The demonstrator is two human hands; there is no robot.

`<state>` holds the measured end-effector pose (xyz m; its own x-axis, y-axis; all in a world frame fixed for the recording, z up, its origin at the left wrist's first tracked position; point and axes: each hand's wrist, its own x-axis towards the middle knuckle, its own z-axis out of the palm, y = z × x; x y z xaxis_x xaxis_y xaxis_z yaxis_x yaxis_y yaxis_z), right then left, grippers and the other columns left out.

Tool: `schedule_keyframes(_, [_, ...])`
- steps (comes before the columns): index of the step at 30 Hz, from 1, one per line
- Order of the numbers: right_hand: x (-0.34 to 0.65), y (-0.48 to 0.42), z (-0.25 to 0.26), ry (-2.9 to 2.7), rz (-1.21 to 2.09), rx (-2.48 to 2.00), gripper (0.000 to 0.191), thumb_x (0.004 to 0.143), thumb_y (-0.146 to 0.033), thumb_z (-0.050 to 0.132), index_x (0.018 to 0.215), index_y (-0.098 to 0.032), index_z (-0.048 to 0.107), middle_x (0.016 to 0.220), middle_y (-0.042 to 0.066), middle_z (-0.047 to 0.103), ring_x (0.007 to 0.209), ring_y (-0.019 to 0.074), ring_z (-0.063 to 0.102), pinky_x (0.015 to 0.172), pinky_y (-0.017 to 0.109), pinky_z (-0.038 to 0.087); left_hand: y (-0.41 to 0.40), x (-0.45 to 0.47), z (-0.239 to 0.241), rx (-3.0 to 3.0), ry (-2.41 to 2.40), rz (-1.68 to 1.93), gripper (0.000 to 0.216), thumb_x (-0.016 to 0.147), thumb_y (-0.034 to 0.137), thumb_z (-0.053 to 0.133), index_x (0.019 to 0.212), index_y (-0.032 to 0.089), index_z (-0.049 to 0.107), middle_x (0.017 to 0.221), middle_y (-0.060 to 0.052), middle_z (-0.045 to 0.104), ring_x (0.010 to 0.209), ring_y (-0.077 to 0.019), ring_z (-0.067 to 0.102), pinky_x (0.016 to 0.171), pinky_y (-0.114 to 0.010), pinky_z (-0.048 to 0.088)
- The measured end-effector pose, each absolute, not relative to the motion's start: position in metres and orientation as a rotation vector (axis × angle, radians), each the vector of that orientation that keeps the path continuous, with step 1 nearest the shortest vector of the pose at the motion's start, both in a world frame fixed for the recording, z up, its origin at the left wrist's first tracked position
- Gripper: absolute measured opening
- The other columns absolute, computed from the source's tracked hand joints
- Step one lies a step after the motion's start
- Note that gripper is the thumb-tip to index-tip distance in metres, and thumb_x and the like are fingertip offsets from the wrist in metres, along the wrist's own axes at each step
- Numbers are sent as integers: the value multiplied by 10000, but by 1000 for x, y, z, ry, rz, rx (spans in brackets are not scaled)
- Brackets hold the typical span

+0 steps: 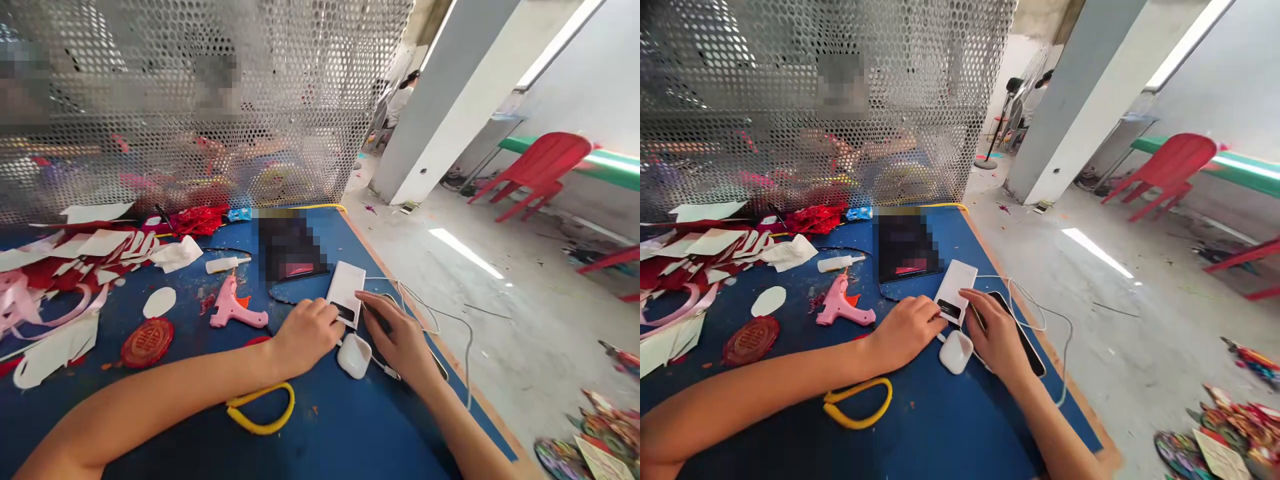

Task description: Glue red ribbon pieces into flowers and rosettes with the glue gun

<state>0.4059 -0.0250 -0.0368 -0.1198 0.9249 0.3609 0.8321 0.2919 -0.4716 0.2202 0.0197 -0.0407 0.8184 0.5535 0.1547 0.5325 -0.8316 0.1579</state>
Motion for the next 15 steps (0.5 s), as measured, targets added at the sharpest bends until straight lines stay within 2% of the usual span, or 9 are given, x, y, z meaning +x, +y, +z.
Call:
schedule_keyframes(2, [407, -38, -29, -2076, 160, -1538, 284, 831, -290, 499, 1085, -242, 617, 1163, 78, 616, 1023, 228, 618, 837, 366, 541, 17, 221, -42, 2976, 740, 348, 161, 890, 237, 503, 879, 190, 656, 1029, -61, 609, 997, -214, 525, 761, -322, 421])
schedule_keyframes(6, [405, -60, -38, -2346, 67, -1436, 416, 771, -400, 608, 1157, -247, 584, 1224, 101, 576, 1085, 273, 575, 884, 434, 520, 17, 221, -46, 3006, 751, 378, 142, 863, 270, 562, 862, 175, 667, 979, -51, 625, 992, -215, 520, 746, -324, 388])
schedule_keyframes(9, [401, -65, -51, -2343, -56, -1338, 389, 825, -357, 564, 1197, -245, 569, 1188, 105, 604, 1062, 262, 580, 877, 438, 524, 16, 218, -42, 3002, 801, 385, 171, 888, 267, 522, 881, 163, 658, 928, -55, 641, 961, -218, 530, 721, -328, 363])
schedule_keyframes(15, [403, -64, -41, -2279, -178, -1271, 319, 804, -297, 581, 1120, -288, 631, 1140, 64, 638, 1038, 254, 583, 875, 428, 530, 14, 212, -33, 2953, 786, 425, 205, 902, 344, 494, 954, 223, 651, 967, -31, 667, 982, -212, 521, 727, -321, 334])
